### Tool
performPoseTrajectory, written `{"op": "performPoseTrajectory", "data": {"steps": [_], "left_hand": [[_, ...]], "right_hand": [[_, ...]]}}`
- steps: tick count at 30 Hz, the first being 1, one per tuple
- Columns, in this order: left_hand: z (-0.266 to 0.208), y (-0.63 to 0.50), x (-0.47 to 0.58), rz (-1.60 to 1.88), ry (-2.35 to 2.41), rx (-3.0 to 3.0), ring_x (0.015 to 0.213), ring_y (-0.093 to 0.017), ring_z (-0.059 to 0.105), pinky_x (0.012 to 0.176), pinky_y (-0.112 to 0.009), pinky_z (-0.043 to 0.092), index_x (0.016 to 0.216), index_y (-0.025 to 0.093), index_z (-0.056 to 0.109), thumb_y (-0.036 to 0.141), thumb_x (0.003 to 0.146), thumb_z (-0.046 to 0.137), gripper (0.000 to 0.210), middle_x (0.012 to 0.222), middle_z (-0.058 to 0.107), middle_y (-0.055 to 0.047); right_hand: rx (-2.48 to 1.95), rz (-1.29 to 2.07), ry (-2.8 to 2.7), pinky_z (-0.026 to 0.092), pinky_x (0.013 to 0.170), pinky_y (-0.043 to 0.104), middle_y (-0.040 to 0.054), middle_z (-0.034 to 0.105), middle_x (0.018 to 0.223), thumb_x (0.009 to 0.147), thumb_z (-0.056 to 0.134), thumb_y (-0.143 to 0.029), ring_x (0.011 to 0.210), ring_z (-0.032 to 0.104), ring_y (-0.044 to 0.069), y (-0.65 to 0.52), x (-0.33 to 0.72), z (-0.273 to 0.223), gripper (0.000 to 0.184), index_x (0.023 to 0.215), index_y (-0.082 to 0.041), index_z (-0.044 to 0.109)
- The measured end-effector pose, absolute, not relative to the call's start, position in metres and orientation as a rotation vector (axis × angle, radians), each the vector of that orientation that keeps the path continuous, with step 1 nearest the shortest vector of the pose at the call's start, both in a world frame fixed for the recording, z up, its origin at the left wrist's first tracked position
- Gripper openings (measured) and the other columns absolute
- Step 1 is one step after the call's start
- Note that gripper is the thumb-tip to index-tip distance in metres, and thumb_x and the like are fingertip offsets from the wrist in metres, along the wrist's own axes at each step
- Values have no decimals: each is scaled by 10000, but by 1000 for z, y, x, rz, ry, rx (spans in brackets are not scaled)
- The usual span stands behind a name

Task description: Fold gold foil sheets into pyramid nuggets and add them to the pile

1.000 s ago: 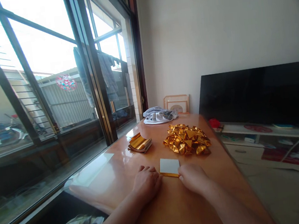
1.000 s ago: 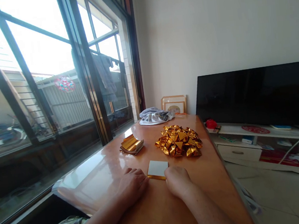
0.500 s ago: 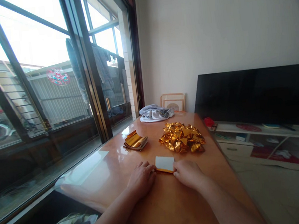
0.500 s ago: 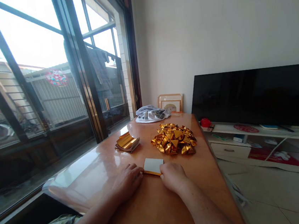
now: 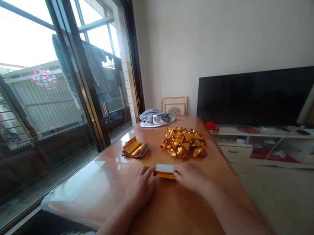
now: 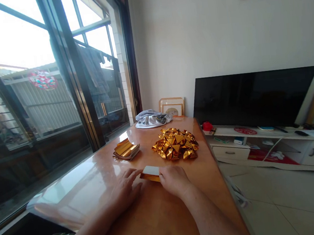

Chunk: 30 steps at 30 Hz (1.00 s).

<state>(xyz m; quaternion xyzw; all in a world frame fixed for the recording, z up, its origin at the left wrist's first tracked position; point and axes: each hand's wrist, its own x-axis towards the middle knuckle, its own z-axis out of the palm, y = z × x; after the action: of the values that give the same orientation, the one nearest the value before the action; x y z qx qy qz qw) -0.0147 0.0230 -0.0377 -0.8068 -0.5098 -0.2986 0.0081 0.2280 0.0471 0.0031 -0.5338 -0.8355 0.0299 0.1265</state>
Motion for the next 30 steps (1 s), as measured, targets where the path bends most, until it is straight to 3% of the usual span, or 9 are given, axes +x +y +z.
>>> {"op": "performPoseTrajectory", "data": {"steps": [3, 9, 14, 17, 22, 26, 30], "left_hand": [[-39, 23, -17, -950, -1504, -2480, 1144, -270, 550, 1012, -450, 469, 1304, 276, 602, 205, 869, 622, 441, 1241, 609, -74], [-35, 19, -18, -932, -1442, -2430, 1093, -254, 565, 953, -434, 479, 1169, 294, 676, 262, 958, 555, 246, 1179, 650, -58], [-31, 13, -15, -889, -1401, -2410, 1069, -243, 576, 926, -417, 458, 1097, 306, 701, 260, 970, 544, 207, 1142, 670, -42], [-31, 11, -13, -899, -1364, -2404, 1073, -242, 570, 933, -416, 438, 1077, 301, 703, 247, 971, 541, 201, 1126, 673, -41], [-29, 9, -9, -906, -1339, -2412, 1077, -245, 558, 942, -421, 417, 1032, 283, 698, 237, 973, 529, 185, 1108, 676, -37], [-28, 7, -5, -916, -1341, -2393, 1114, -261, 549, 976, -444, 399, 1072, 277, 686, 248, 957, 545, 184, 1131, 676, -45], [-27, 7, -3, -912, -1331, -2400, 1126, -264, 541, 993, -458, 380, 1079, 279, 687, 259, 958, 538, 193, 1137, 676, -49]], "right_hand": [[-1485, 147, -2395, 280, 597, 274, 21, 729, 859, 953, 512, -316, 758, 634, 156, 47, 229, 5, 230, 861, -234, 706], [-1347, 157, -2356, 304, 619, 258, 8, 668, 858, 896, 559, -242, 750, 578, 135, 48, 230, 3, 167, 797, -231, 693], [-1183, 39, -2299, 376, 834, 304, 25, 661, 986, 841, 655, -263, 959, 550, 197, 42, 220, 1, 66, 884, -244, 701], [-1087, -6, -2302, 366, 906, 338, 22, 662, 1043, 813, 713, -298, 1008, 529, 212, 36, 209, -1, 164, 967, -247, 695], [-1087, -71, -2320, 342, 924, 352, 17, 678, 979, 902, 630, -238, 1006, 526, 201, 34, 201, -7, 69, 928, -236, 694], [-1081, -100, -2360, 335, 899, 354, 24, 681, 952, 961, 566, -258, 991, 521, 200, 35, 201, -7, 161, 873, -229, 698], [-1060, -108, -2396, 334, 897, 353, 25, 678, 959, 956, 579, -268, 990, 513, 202, 32, 198, -7, 137, 903, -231, 700]]}}
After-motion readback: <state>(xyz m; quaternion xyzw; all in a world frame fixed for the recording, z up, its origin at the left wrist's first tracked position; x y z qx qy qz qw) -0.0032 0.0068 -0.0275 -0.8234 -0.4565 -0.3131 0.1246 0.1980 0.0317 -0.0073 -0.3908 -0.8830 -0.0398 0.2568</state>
